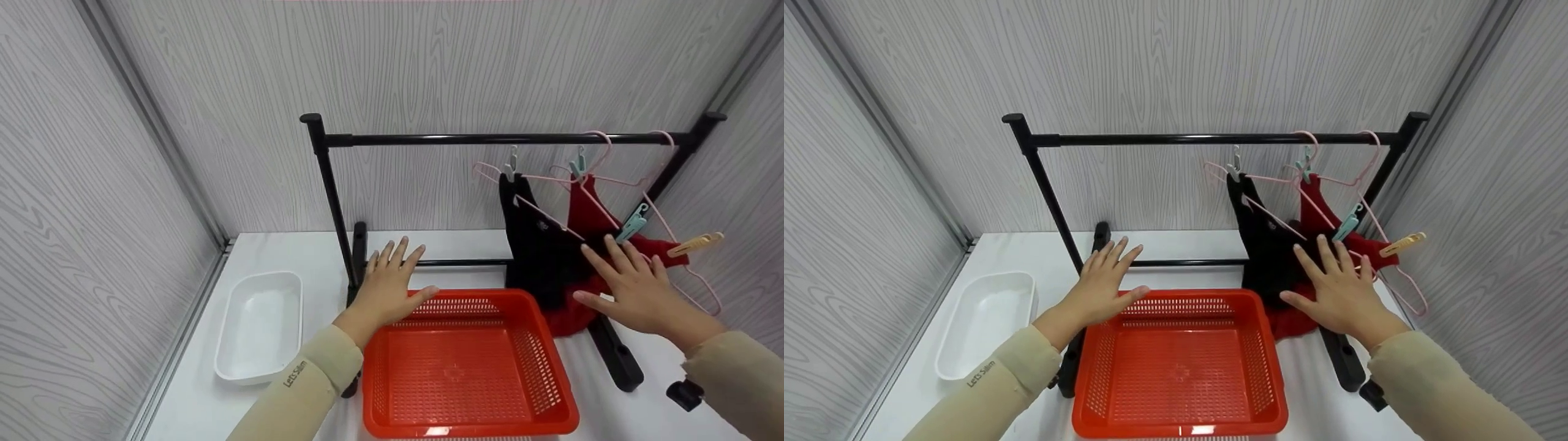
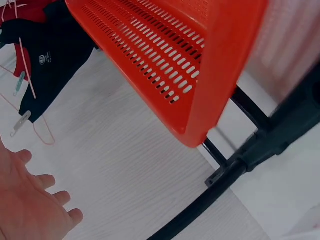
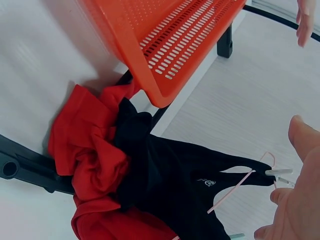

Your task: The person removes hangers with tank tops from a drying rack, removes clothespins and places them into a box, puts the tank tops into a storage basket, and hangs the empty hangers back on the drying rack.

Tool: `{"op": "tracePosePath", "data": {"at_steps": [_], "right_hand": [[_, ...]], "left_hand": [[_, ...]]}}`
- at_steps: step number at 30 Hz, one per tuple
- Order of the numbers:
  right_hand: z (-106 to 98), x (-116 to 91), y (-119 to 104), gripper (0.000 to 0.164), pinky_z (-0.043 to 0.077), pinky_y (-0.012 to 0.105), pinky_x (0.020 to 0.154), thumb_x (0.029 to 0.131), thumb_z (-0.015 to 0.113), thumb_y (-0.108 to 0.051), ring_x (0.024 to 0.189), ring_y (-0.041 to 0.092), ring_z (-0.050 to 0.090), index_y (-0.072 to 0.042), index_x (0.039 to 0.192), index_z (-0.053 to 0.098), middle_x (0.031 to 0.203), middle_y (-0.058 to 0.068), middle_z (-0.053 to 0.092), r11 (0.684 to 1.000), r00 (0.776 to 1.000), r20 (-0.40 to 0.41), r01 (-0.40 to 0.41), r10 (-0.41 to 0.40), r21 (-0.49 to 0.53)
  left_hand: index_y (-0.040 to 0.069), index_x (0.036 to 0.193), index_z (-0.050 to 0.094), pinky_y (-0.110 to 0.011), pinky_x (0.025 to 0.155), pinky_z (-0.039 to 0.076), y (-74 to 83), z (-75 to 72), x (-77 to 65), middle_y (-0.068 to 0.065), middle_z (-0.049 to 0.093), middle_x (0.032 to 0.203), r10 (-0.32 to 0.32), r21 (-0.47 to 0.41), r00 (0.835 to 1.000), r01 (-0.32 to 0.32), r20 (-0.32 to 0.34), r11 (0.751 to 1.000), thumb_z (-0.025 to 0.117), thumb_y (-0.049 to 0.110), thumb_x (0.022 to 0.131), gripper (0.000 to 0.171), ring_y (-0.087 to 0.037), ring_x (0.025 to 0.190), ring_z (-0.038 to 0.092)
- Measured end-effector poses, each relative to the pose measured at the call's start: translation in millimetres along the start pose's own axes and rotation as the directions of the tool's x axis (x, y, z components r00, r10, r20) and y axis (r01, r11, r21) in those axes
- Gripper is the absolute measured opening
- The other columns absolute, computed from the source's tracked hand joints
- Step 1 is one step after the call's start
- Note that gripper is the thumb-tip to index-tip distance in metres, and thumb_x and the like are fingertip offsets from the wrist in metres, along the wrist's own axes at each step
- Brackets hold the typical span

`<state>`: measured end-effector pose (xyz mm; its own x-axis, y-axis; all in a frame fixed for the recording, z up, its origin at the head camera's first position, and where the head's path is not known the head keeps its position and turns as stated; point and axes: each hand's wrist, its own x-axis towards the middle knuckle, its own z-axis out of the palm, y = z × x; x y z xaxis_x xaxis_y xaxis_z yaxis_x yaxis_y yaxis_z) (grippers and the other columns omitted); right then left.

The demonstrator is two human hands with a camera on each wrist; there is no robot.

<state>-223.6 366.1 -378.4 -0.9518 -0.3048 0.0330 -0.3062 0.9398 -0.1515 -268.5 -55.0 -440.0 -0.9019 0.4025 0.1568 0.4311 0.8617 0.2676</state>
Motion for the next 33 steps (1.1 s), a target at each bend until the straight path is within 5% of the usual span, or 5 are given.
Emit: {"op": "tracePosePath", "data": {"at_steps": [25,33], "right_hand": [[6,4,14,0.08,0.0,0.081,0.103,0.102,0.041,-0.059,0.139,0.064,0.005,-0.013,0.161,0.011,0.157,0.04,0.0,0.995,0.995,-0.02,-0.097,0.097,-0.021],[6,4,23,0.09,0.004,0.08,0.103,0.102,0.041,-0.059,0.136,0.066,0.005,0.002,0.158,0.006,0.156,0.041,-0.002,0.987,0.989,-0.018,-0.145,0.146,0.068]], "left_hand": [[0.026,0.161,0.019,-0.053,0.12,0.013,34.0,43.2,40.2,-0.008,0.016,0.166,-0.06,-0.21,0.998,0.056,-0.012,0.976,0.038,0.067,0.098,0.077,-0.032,0.152,0.014],[0.021,0.16,0.022,-0.051,0.12,0.016,52.7,57.8,42.4,-0.01,0.022,0.164,-0.084,-0.372,0.995,0.06,-0.049,0.926,0.042,0.06,0.101,0.073,-0.029,0.151,0.018]]}}
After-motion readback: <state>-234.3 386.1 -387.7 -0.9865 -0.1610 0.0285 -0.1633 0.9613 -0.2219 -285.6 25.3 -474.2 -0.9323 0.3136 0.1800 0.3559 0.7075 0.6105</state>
